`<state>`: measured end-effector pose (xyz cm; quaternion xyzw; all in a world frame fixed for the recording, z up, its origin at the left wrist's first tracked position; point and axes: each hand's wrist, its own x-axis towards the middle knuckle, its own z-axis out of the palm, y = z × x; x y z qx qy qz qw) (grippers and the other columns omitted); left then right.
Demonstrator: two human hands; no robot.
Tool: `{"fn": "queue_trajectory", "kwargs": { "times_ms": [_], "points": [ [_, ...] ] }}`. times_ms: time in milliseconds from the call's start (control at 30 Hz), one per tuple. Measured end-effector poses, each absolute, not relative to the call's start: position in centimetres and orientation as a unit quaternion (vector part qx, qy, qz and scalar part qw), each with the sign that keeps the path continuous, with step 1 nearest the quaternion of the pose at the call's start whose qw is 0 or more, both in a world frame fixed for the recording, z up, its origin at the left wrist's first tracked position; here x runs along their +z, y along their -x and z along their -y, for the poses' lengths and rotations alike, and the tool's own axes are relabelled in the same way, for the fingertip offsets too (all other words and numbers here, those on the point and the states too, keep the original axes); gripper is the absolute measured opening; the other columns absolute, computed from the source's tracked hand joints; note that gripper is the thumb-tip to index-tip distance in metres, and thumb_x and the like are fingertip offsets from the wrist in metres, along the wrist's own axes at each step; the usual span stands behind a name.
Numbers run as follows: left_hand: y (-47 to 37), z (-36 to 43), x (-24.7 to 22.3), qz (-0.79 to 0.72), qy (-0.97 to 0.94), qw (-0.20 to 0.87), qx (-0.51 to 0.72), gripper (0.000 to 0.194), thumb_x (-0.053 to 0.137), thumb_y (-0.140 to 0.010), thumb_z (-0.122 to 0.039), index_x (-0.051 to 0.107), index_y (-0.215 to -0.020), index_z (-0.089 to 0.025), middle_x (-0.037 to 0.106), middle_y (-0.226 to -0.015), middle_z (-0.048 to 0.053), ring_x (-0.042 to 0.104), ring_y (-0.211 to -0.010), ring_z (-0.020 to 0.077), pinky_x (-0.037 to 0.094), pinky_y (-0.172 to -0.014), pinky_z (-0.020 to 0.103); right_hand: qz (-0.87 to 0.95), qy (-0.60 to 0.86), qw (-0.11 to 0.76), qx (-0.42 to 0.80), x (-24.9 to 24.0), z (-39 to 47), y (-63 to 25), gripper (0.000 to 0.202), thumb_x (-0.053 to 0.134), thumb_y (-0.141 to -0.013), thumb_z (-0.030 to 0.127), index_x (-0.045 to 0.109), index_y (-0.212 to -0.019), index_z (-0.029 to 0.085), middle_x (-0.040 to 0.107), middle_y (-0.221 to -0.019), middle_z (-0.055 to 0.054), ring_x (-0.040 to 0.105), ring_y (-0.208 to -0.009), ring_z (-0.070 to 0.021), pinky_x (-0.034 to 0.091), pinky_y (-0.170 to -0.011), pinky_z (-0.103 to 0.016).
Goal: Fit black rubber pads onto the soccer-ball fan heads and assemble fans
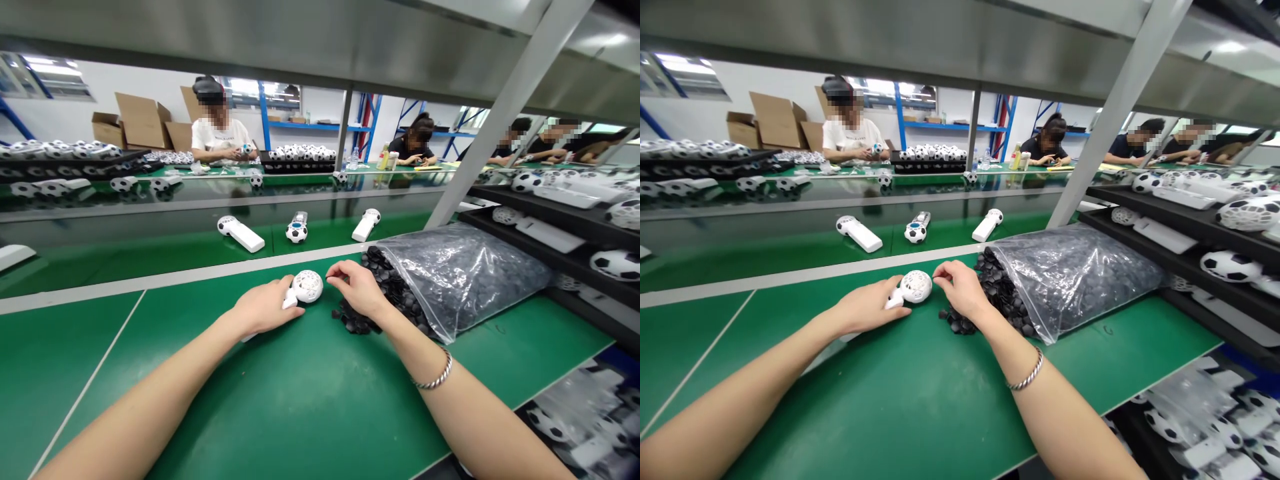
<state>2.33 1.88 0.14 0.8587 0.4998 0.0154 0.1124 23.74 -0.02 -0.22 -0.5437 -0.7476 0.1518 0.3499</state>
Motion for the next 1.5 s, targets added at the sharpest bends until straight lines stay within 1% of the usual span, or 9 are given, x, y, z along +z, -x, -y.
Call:
{"fn": "queue_trajectory", "kwargs": {
  "times_ms": [133, 267, 433, 567, 733, 933, 1033, 1367, 1500],
  "points": [
    [-2.1, -2.2, 0.1, -0.501, -0.855, 0.129, 0.035, 0.068, 0.048, -0.071, -0.060, 0.037, -0.127, -0.023, 0.053, -0.115, 0.011, 0.053, -0.100, 0.0306, 0.044, -0.076, 0.037, 0.731, 0.478, 0.403, 0.271, -0.1, 0.5, -23.1, 0.009, 0.052, -0.079, 0.022, 0.058, -0.081, 0.016, 0.059, -0.077, 0.000, 0.055, -0.072, -0.0113, 0.044, -0.069, -0.024],
    [-1.8, -2.7, 0.3, -0.441, -0.879, 0.157, 0.089, 0.082, 0.058, -0.066, -0.055, 0.027, -0.134, -0.023, 0.045, -0.123, 0.011, 0.043, -0.113, 0.0292, 0.040, -0.087, 0.036, 0.744, 0.462, 0.399, 0.271, -0.6, 0.7, -22.5, 0.005, 0.058, -0.076, 0.020, 0.061, -0.078, 0.016, 0.055, -0.088, -0.003, 0.053, -0.085, -0.0125, 0.044, -0.073, -0.024],
    [-2.6, -2.4, -0.1, -0.474, -0.857, 0.164, 0.119, 0.083, 0.052, -0.067, -0.065, 0.028, -0.134, -0.023, 0.040, -0.132, 0.009, 0.048, -0.109, 0.0294, 0.041, -0.086, 0.036, 0.754, 0.456, 0.394, 0.262, -1.8, 0.3, -22.2, 0.005, 0.060, -0.075, 0.020, 0.062, -0.078, 0.017, 0.049, -0.099, -0.005, 0.049, -0.099, -0.0145, 0.043, -0.078, -0.025],
    [-3.2, -2.1, -0.3, -0.495, -0.850, 0.137, 0.116, 0.073, 0.044, -0.073, -0.066, 0.033, -0.131, -0.024, 0.051, -0.124, 0.008, 0.053, -0.104, 0.0297, 0.042, -0.082, 0.035, 0.749, 0.463, 0.401, 0.253, -2.2, 0.0, -22.0, 0.004, 0.060, -0.075, 0.020, 0.059, -0.077, 0.017, 0.049, -0.104, -0.005, 0.049, -0.101, -0.0147, 0.043, -0.079, -0.027],
    [-3.6, -2.1, 0.2, -0.509, -0.846, 0.122, 0.098, 0.063, 0.039, -0.076, -0.064, 0.038, -0.126, -0.026, 0.063, -0.101, 0.007, 0.059, -0.087, 0.0298, 0.044, -0.063, 0.032, 0.736, 0.467, 0.416, 0.258, -2.5, -0.1, -21.7, 0.007, 0.059, -0.074, 0.022, 0.056, -0.077, 0.017, 0.049, -0.107, -0.006, 0.049, -0.103, -0.0150, 0.045, -0.077, -0.026],
    [-3.6, -2.2, 0.3, -0.510, -0.846, 0.126, 0.090, 0.063, 0.038, -0.076, -0.064, 0.038, -0.127, -0.026, 0.063, -0.103, 0.007, 0.060, -0.087, 0.0298, 0.044, -0.063, 0.032, 0.688, 0.472, 0.425, 0.351, -3.6, -1.0, -21.9, 0.040, 0.063, -0.072, 0.026, 0.045, -0.108, 0.019, 0.052, -0.117, -0.009, 0.050, -0.110, -0.0177, 0.047, -0.078, -0.027],
    [-3.5, -2.2, 0.2, -0.510, -0.846, 0.127, 0.090, 0.064, 0.038, -0.076, -0.065, 0.038, -0.127, -0.027, 0.063, -0.103, 0.007, 0.059, -0.088, 0.0304, 0.044, -0.064, 0.033, 0.685, 0.440, 0.423, 0.398, -3.9, -1.2, -21.9, 0.043, 0.060, -0.074, 0.023, 0.043, -0.114, 0.019, 0.054, -0.119, -0.009, 0.050, -0.111, -0.0166, 0.045, -0.087, -0.029],
    [-3.6, -2.0, 0.5, -0.507, -0.851, 0.108, 0.082, 0.057, 0.037, -0.078, -0.060, 0.040, -0.126, -0.029, 0.065, -0.102, 0.005, 0.061, -0.085, 0.0308, 0.044, -0.064, 0.034, 0.613, 0.411, 0.470, 0.484, -2.9, -1.3, -21.5, 0.042, 0.070, -0.061, 0.017, 0.051, -0.099, 0.015, 0.061, -0.101, -0.005, 0.059, -0.094, -0.0159, 0.044, -0.090, -0.034],
    [-2.6, -2.5, -0.2, -0.476, -0.865, 0.129, 0.091, 0.052, 0.037, -0.080, -0.059, 0.040, -0.125, -0.033, 0.066, -0.095, 0.004, 0.063, -0.079, 0.0281, 0.047, -0.060, 0.031, 0.595, 0.444, 0.453, 0.493, -3.4, -1.5, -21.4, 0.049, 0.076, -0.054, 0.023, 0.055, -0.099, 0.017, 0.061, -0.097, -0.003, 0.059, -0.092, -0.0184, 0.046, -0.087, -0.037]
  ]
}}
